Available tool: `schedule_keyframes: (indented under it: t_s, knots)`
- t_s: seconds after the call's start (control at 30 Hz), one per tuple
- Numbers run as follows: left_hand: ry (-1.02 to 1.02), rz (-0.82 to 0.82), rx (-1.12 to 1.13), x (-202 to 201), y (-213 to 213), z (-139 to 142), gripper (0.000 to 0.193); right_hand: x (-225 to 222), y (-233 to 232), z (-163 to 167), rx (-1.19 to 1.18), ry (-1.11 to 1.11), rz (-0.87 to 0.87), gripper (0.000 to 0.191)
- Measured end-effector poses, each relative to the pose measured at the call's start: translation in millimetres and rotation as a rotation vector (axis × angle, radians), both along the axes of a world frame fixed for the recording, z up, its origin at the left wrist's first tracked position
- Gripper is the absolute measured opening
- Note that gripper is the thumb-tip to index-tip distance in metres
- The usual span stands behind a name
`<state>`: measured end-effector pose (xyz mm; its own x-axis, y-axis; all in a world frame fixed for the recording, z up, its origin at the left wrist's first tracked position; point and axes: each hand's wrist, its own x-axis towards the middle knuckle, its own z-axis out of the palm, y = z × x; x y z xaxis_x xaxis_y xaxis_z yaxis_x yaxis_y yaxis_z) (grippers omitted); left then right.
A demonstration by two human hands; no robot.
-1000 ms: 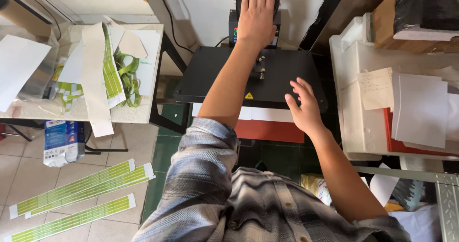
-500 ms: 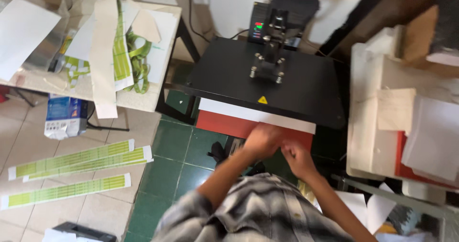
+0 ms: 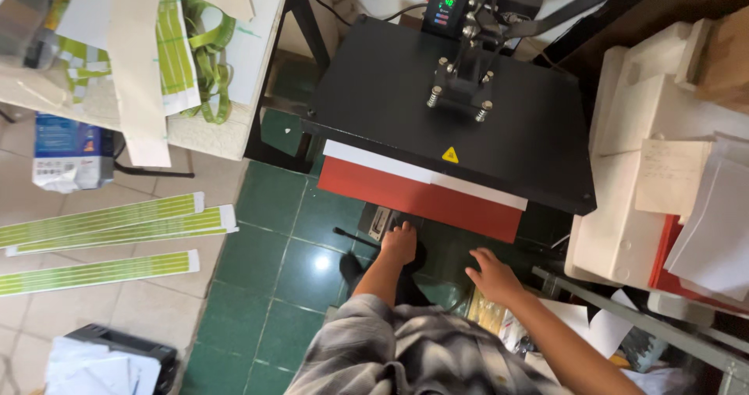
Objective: The person carries a sheet of paper to a heat press machine, places it on the lower platen, and pulls the press handle down to clamp it. They wait, lift the handle, remove the pressed sheet, and later handle printed strap-like strips and roll a paper sheet on the work table.
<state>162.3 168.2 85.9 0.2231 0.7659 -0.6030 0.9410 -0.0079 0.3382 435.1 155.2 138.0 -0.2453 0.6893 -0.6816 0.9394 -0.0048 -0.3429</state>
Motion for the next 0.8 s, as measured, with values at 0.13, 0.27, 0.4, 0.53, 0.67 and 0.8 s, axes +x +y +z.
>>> schedule_keyframes:
  t_s: [0.13, 0.27, 0.4, 0.53, 0.67, 0.8]
  knots:
    - [-0.024, 0.03, -0.117, -1.7, 5.7, -19.8, 0.048, 19.9, -28.5, -6.0, 0.108, 0.062, -0.104, 0.057]
    - [-0.112, 0.14, -0.137, -11.5, 5.9, -36.3, 0.068, 24.6, -69.5, -10.7, 0.132, 0.003, -0.138, 0.059]
    - [-0.106, 0.127, -0.149, -20.8, -3.1, -47.3, 0.066, 9.4, -107.7, -14.8, 0.032, -0.078, -0.107, 0.06]
    - [-0.088, 0.094, -0.171, -25.8, -44.3, -53.4, 0.078, -16.3, -143.8, -17.2, -0.044, -0.078, -0.125, 0.058]
    - [-0.08, 0.021, -0.043, -38.7, -106.7, -58.3, 0.069, -45.4, -170.5, -17.8, 0.157, 0.118, -0.09, 0.055]
    - [-0.122, -0.029, -0.074, -50.9, -163.4, -57.6, 0.079, -69.4, -199.6, -12.7, 0.004, 0.063, -0.168, 0.054]
